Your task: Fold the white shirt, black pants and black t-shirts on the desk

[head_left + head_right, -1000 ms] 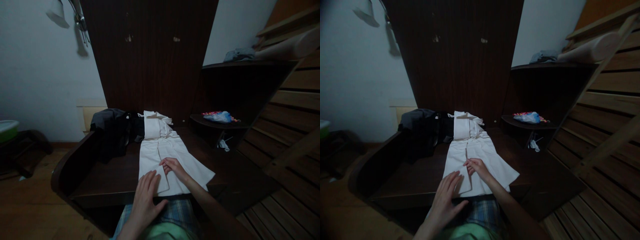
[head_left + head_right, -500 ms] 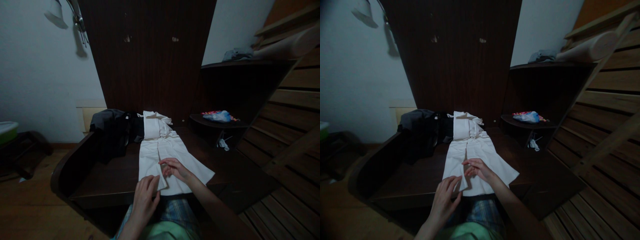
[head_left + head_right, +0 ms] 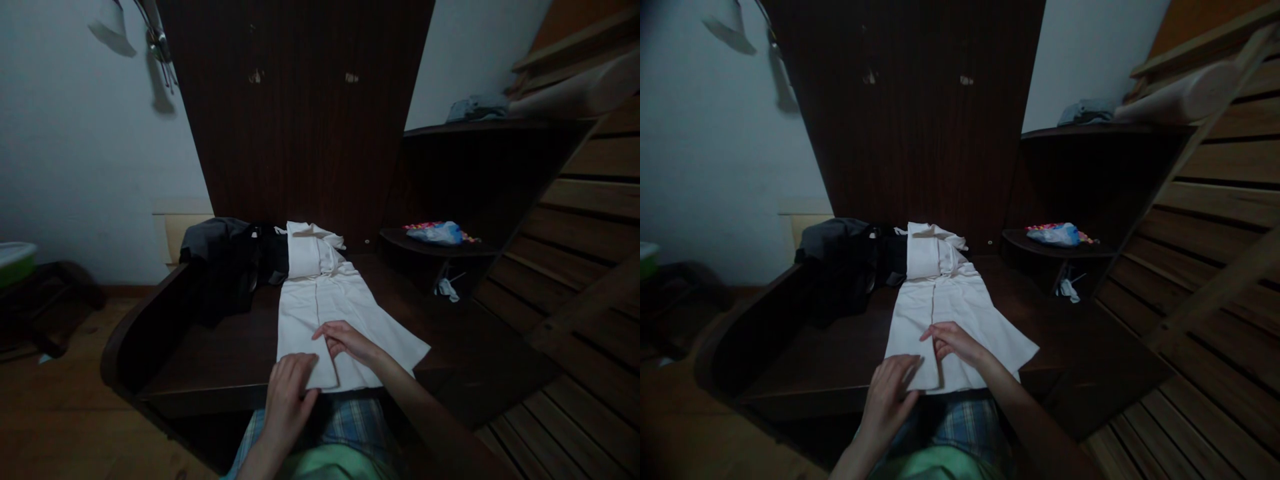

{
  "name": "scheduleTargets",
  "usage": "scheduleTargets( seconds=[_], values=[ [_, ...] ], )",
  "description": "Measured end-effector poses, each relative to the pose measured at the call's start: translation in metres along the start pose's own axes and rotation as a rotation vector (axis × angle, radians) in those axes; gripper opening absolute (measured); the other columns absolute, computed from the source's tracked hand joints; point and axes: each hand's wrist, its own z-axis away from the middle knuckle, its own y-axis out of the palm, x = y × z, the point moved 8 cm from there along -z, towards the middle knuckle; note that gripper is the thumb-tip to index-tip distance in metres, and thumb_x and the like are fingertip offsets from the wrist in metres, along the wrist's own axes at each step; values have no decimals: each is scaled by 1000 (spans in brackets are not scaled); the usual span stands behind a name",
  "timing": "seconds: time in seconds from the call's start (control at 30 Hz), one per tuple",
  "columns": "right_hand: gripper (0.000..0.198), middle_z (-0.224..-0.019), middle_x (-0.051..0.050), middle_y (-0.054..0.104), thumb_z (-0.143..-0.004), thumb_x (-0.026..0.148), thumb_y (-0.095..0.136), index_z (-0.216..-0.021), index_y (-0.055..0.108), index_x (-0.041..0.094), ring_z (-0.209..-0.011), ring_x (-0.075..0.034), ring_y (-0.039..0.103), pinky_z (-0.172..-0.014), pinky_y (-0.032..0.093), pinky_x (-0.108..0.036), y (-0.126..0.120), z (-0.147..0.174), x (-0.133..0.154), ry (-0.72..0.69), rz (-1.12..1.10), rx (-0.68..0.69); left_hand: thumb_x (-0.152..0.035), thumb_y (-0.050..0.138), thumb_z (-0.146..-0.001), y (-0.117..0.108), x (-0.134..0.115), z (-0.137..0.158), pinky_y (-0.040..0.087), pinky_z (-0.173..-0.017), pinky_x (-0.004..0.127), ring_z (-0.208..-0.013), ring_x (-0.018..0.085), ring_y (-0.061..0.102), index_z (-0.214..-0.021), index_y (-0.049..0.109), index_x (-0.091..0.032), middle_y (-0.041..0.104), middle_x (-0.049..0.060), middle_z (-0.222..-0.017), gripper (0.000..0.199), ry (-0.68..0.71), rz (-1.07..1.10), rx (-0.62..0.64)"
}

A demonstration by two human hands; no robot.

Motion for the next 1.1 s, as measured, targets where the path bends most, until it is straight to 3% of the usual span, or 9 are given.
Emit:
scheduleTargets(
  seconds=[0.1, 0.3, 0.43, 0.57, 0.8, 0.97, 1.1],
  values=[
    [37, -57, 2, 55, -59, 44, 70, -74, 62, 12, -51, -7, 50, -48, 41, -19, -1, 0, 1, 9, -2, -6, -12, 51, -65, 0, 9, 6, 43, -81, 37, -97, 24, 54, -109, 53, -21, 60, 8, -102, 46, -15, -87, 7],
    [38, -57, 7, 50, -48, 31, 78, -75, 54, 15, -47, -4, 46, -44, 34, -16, -1, -1, -2, -6, 21, -2, -15, 50, -66, -12, 39, 22, 44, -76, 38, -92, 25, 54, -109, 51, -19, 59, 8, -99, 43, -113, -126, -139],
    [37, -59, 8, 49, -54, 31, 75, -81, 53, 17, -45, -4, 45, -43, 33, -16, 1, -4, -2, -63, 71, 36, -18, 49, -69, -21, 46, 23, 47, -72, 37, -87, 23, 56, -107, 48, -17, 58, 9, -96, 38, -173, -56, -218],
    [34, -47, 10, 37, -64, 33, 67, -92, 57, 16, -40, -5, 41, -41, 31, -17, -1, 1, 0, -66, 210, 56, -14, 49, -64, -20, 47, 21, 47, -74, 39, -88, 24, 55, -108, 47, -15, 57, 10, -99, 44, -181, -58, -203],
    [24, -52, 9, 28, -70, 22, 59, -93, 59, 18, -44, -5, 32, -42, 28, -17, -15, 26, 5, -132, 385, -81, -12, 46, -64, -14, 49, 25, 45, -76, 40, -92, 25, 55, -107, 50, -17, 59, 10, -99, 44, -151, -43, -183],
    [19, -70, 3, 43, -68, 26, 59, -85, 61, 18, -51, -6, 36, -42, 29, -18, -15, 29, 6, -161, 364, -125, -11, 45, -63, -18, 44, 23, 45, -72, 37, -86, 24, 56, -87, 58, -20, 59, 7, -91, 28, -174, 13, -175],
    [23, -54, 8, 33, -69, 24, 58, -91, 60, 18, -45, -5, 30, -40, 23, -18, -18, 26, 3, -145, 360, -127, -14, 48, -64, -23, 38, 20, 44, -73, 38, -87, 24, 55, -78, 58, -21, 60, 7, -92, 18, -160, 40, -123]
  ],
)
